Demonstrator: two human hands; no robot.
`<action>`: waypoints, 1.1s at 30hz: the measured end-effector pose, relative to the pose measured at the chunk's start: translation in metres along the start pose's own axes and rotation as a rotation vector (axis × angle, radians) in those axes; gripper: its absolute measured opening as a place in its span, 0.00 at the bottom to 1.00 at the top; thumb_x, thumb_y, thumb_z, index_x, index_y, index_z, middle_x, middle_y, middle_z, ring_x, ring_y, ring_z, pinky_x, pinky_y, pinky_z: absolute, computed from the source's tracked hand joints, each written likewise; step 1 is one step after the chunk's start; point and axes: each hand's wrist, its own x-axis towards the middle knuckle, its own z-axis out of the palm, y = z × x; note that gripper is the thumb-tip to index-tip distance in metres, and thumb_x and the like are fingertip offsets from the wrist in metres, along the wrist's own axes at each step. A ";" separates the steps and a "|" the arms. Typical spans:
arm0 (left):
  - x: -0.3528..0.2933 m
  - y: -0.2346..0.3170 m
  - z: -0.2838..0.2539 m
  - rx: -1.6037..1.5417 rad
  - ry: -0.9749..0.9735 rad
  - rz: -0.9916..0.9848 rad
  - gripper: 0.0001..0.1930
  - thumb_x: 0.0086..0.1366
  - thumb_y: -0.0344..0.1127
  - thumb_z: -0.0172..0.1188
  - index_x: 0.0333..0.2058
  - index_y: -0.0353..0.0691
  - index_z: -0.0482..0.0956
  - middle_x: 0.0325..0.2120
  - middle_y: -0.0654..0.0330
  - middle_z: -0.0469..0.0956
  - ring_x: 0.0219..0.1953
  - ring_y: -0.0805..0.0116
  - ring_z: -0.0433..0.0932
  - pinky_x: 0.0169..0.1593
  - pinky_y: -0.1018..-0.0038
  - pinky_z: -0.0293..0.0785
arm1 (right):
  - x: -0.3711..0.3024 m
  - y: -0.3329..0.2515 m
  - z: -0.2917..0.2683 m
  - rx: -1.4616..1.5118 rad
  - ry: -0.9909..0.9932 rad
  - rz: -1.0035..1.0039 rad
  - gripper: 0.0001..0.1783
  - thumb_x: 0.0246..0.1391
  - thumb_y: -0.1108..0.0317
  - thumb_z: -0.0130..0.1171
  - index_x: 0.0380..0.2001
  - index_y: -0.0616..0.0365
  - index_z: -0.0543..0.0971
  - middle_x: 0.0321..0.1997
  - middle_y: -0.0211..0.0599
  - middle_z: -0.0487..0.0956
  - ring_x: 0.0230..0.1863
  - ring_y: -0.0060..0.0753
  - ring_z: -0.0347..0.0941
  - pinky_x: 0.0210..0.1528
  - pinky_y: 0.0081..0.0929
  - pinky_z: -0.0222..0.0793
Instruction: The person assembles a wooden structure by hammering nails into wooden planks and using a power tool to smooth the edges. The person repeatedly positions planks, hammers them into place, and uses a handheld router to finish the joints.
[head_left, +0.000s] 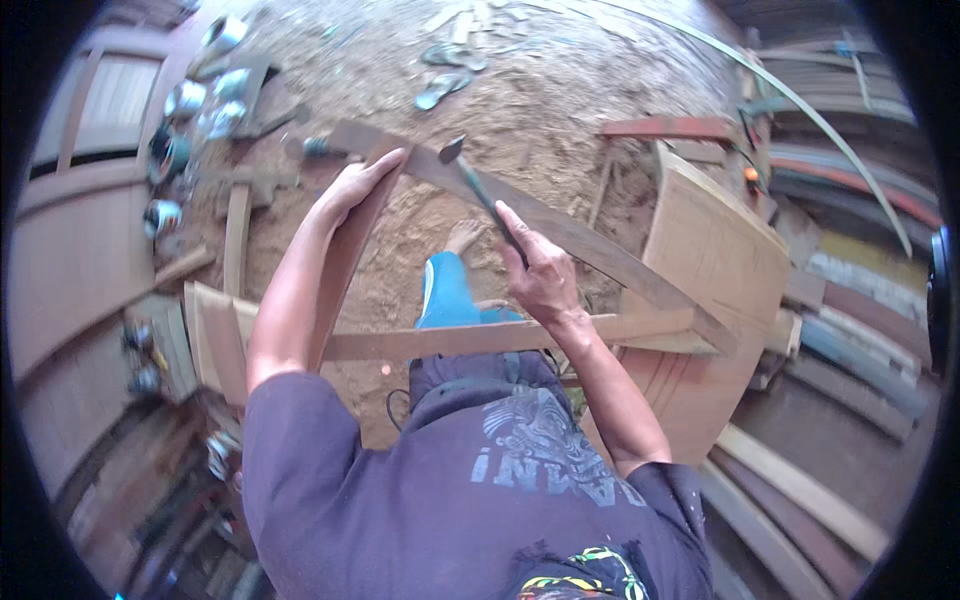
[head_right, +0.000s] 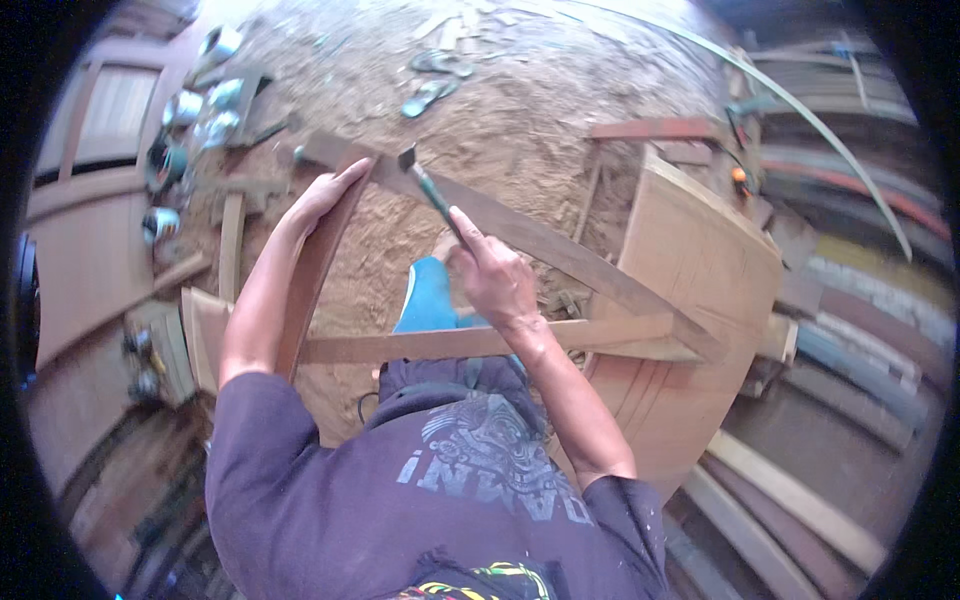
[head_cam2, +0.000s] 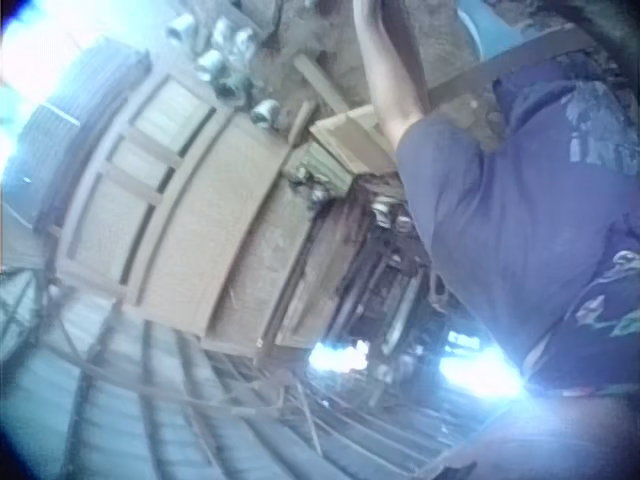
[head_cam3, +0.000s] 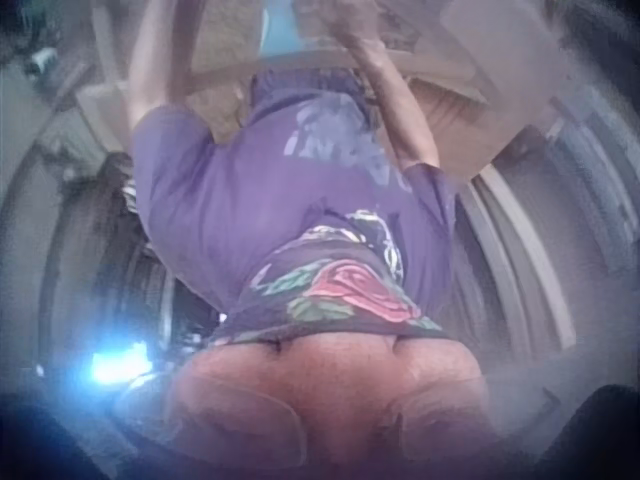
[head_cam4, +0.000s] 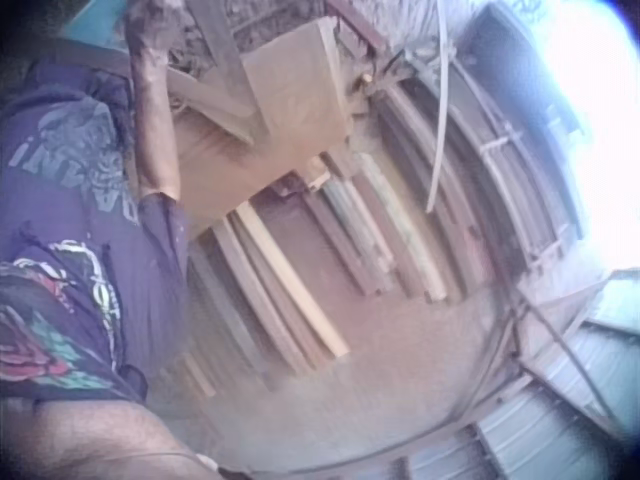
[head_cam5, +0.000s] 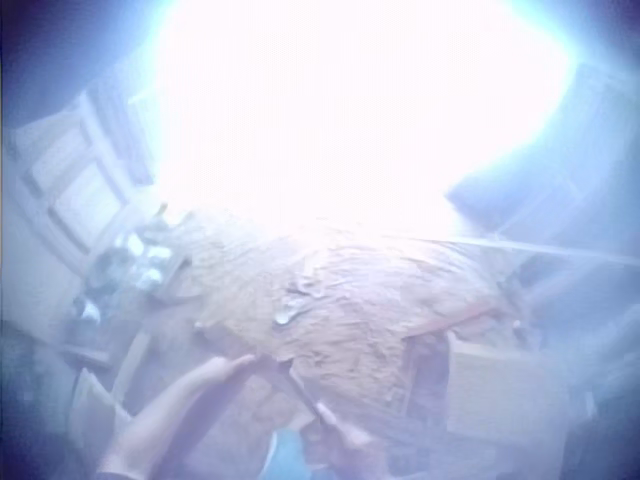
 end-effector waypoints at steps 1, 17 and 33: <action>0.006 -0.004 -0.004 -0.012 0.012 0.057 0.43 0.68 0.72 0.66 0.62 0.35 0.83 0.52 0.56 0.86 0.53 0.67 0.82 0.58 0.70 0.76 | -0.008 0.005 0.003 0.103 0.083 0.045 0.28 0.69 0.60 0.65 0.70 0.46 0.75 0.39 0.51 0.87 0.39 0.56 0.87 0.41 0.51 0.82; 0.051 0.173 -0.068 -0.369 -0.700 0.567 0.43 0.73 0.74 0.54 0.60 0.34 0.77 0.40 0.53 0.82 0.40 0.58 0.84 0.42 0.62 0.85 | -0.211 -0.017 -0.033 0.318 1.124 0.984 0.13 0.66 0.61 0.73 0.38 0.59 0.82 0.27 0.32 0.82 0.29 0.23 0.75 0.34 0.33 0.73; -0.204 0.227 0.145 0.652 -1.112 1.758 0.32 0.62 0.52 0.77 0.56 0.36 0.79 0.46 0.55 0.81 0.43 0.55 0.80 0.45 0.59 0.77 | -0.262 -0.149 0.043 0.945 1.985 0.754 0.11 0.71 0.64 0.68 0.40 0.55 0.77 0.16 0.21 0.70 0.12 0.15 0.63 0.15 0.22 0.58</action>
